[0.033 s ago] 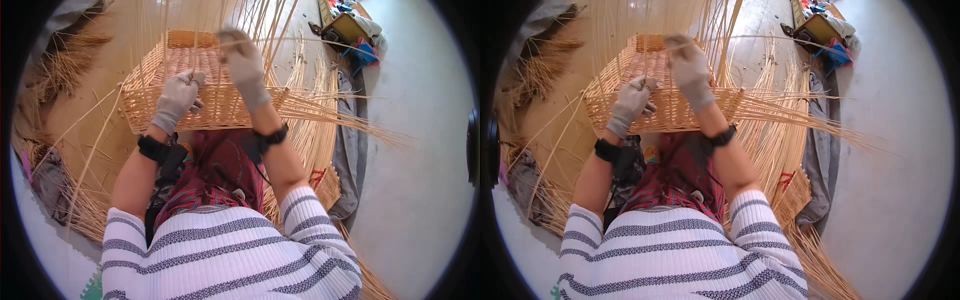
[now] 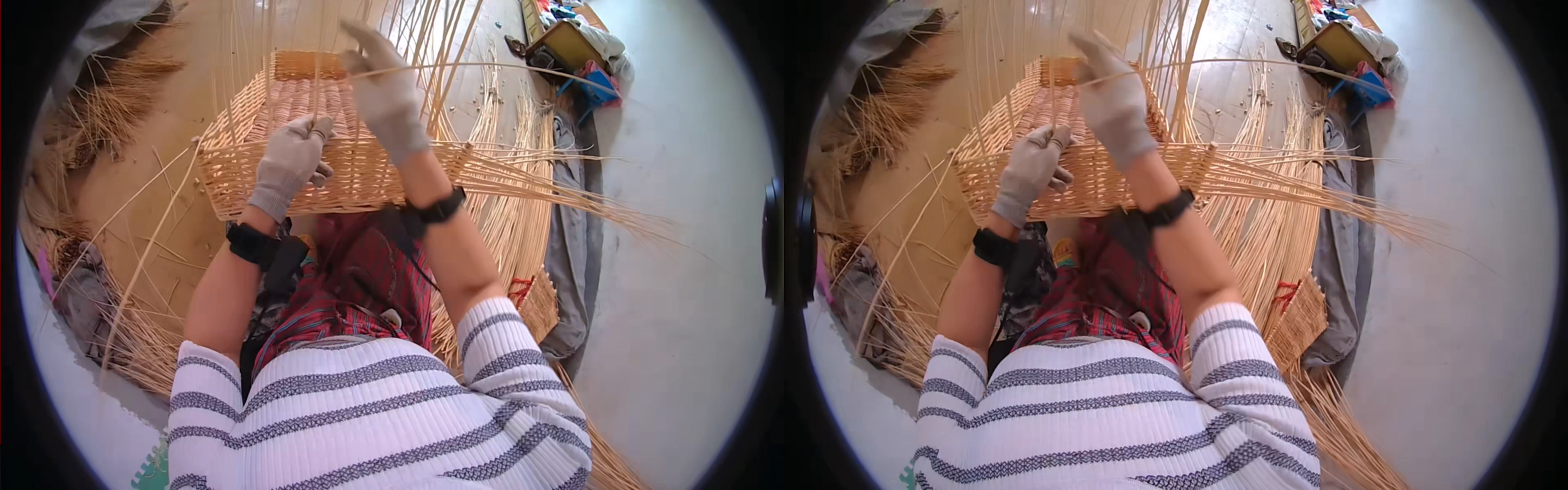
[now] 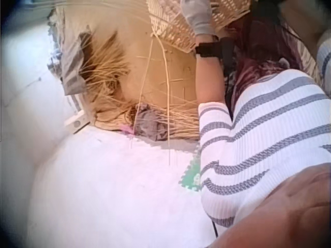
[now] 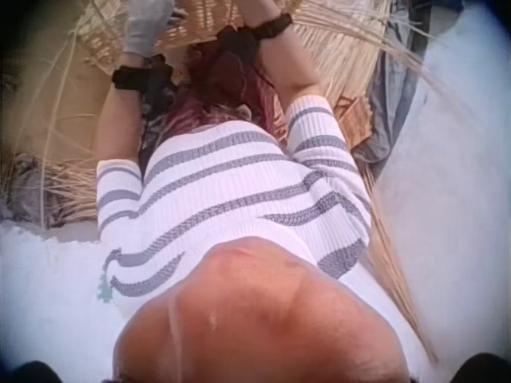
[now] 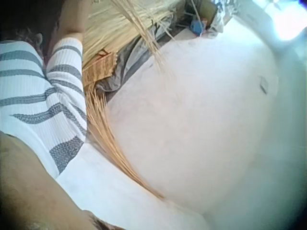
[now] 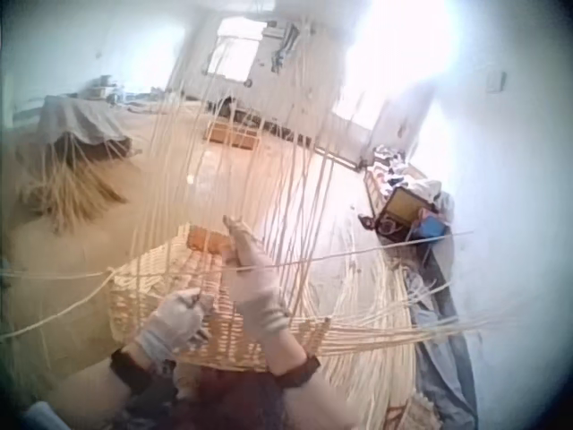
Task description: Weaving a large rectangular basket or mat from long strips of wood or rattan.
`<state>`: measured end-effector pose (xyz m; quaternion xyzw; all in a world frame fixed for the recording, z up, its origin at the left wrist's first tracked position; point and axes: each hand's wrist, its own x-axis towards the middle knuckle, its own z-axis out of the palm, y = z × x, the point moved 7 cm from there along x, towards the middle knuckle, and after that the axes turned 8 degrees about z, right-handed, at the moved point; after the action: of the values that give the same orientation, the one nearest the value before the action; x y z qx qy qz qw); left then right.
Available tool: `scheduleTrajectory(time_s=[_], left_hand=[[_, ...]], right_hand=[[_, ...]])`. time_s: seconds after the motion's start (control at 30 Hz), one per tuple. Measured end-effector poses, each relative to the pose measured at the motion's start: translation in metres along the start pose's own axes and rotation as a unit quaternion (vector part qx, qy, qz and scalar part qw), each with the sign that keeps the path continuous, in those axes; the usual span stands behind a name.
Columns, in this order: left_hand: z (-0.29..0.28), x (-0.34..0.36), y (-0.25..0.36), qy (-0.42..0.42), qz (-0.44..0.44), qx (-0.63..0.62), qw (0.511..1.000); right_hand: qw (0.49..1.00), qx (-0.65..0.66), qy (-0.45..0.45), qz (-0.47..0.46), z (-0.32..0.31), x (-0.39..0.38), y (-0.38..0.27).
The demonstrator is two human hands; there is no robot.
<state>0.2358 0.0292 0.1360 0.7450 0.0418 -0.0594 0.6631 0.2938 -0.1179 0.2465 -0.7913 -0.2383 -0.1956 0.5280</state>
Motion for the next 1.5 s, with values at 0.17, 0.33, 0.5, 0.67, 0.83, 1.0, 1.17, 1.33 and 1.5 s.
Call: scheduleTrajectory(time_s=[0.17, 0.33, 0.5, 0.67, 0.83, 1.0, 1.17, 1.33, 1.5], left_hand=[[0.004, -0.003, 0.002, 0.040, -0.031, -0.022, 0.998], [0.003, -0.027, 0.024, 0.231, 0.193, 0.018, 0.953], [0.098, -0.051, 0.045, 0.105, 0.442, 0.461, 0.762], [0.121, -0.024, 0.026, 0.039, 0.215, 0.644, 0.733], [0.124, -0.027, 0.033, 0.012, 0.215, 0.613, 0.760], [0.110, -0.038, 0.057, 0.069, 0.384, 0.326, 0.861], [0.100, 0.011, 0.042, 0.027, 0.225, 0.424, 0.877], [0.090, 0.038, 0.020, -0.077, 0.043, 0.239, 0.967], [0.093, 0.006, 0.052, -0.011, 0.265, 0.340, 0.902]], right_hand=[[0.938, 0.344, 0.040, 0.019, -0.039, -0.009, 0.013], [0.892, 0.150, 0.080, 0.419, -0.128, -0.133, 0.089], [0.973, 0.125, 0.076, 0.178, -0.117, -0.036, 0.052], [0.987, 0.045, -0.017, 0.156, -0.109, 0.005, 0.038], [0.952, -0.057, -0.001, 0.302, -0.206, -0.121, 0.083], [0.767, -0.498, 0.403, 0.019, -0.236, -0.148, 0.001], [0.903, -0.407, 0.134, -0.011, -0.119, -0.084, 0.009], [0.926, -0.334, 0.163, -0.068, -0.091, -0.089, 0.053], [0.918, -0.380, 0.050, -0.105, -0.093, -0.095, 0.065]])
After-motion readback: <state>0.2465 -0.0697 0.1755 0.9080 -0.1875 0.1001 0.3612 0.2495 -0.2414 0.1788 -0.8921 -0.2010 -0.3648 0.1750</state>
